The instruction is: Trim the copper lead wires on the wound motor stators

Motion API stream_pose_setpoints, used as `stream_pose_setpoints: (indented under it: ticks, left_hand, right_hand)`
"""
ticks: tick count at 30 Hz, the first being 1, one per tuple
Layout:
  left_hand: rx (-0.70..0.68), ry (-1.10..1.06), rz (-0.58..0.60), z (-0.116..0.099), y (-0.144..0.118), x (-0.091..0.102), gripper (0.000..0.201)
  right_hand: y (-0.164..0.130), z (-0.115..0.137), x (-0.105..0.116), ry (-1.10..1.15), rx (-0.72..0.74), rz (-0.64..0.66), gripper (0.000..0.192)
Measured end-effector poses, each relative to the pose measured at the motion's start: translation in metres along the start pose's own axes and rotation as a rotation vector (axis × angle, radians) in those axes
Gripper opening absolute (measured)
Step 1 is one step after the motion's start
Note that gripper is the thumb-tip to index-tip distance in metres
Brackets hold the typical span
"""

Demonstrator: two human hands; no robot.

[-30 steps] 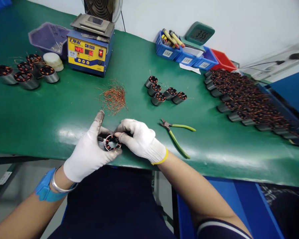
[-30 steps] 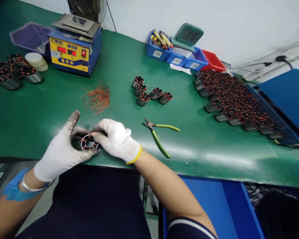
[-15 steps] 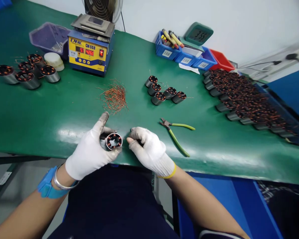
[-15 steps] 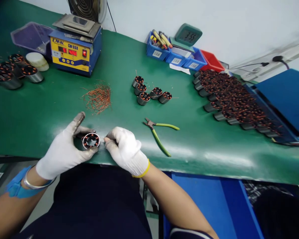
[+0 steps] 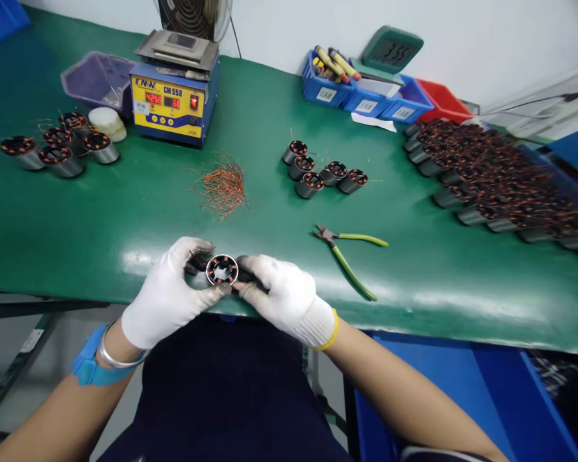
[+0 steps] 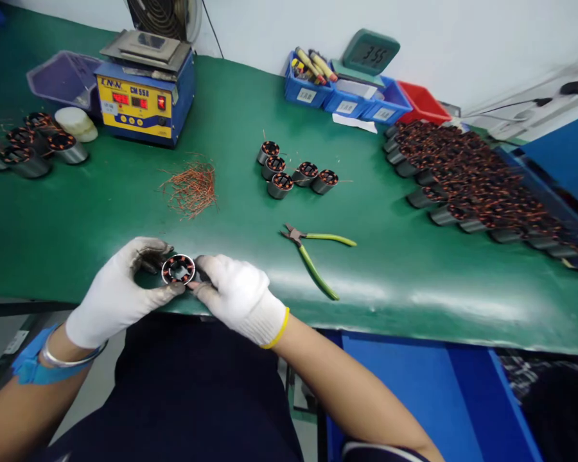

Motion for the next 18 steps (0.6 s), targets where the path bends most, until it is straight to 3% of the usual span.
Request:
stream_pose_setpoints:
  ticks: [5,9,14,18]
  left_hand:
    - [-0.115,0.011,-0.053,-0.011,-0.003,0.005,0.021]
    - [-0.026,-0.091,-0.030,0.000,-0.002,0.014,0.013]
    - [0.104,0.096,-0.237,0.010,-0.004,0.044,0.014]
    - [0.066,0.105,-0.122,-0.007,0.000,0.024,0.021]
  right_hand:
    - [0.005,-0.002,-0.004,-0.062,0.049,0.031,0.028]
    - [0.005,0.000,-0.004,-0.060,0.073,0.036,0.028]
    - [0.006,-0.002,-0.006,-0.045,0.055,0.057,0.026]
    - [0.007,-0.001,-0.006,-0.041,0.062,0.065,0.026]
Point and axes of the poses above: each hand's wrist, its own y-axis towards the middle knuckle, its own x-axis out of the back of the hand, z = x × y, the point moved 8 cm from there along y, towards the middle knuckle, and after that the axes turned 6 degrees about x, right-handed, at the moved point
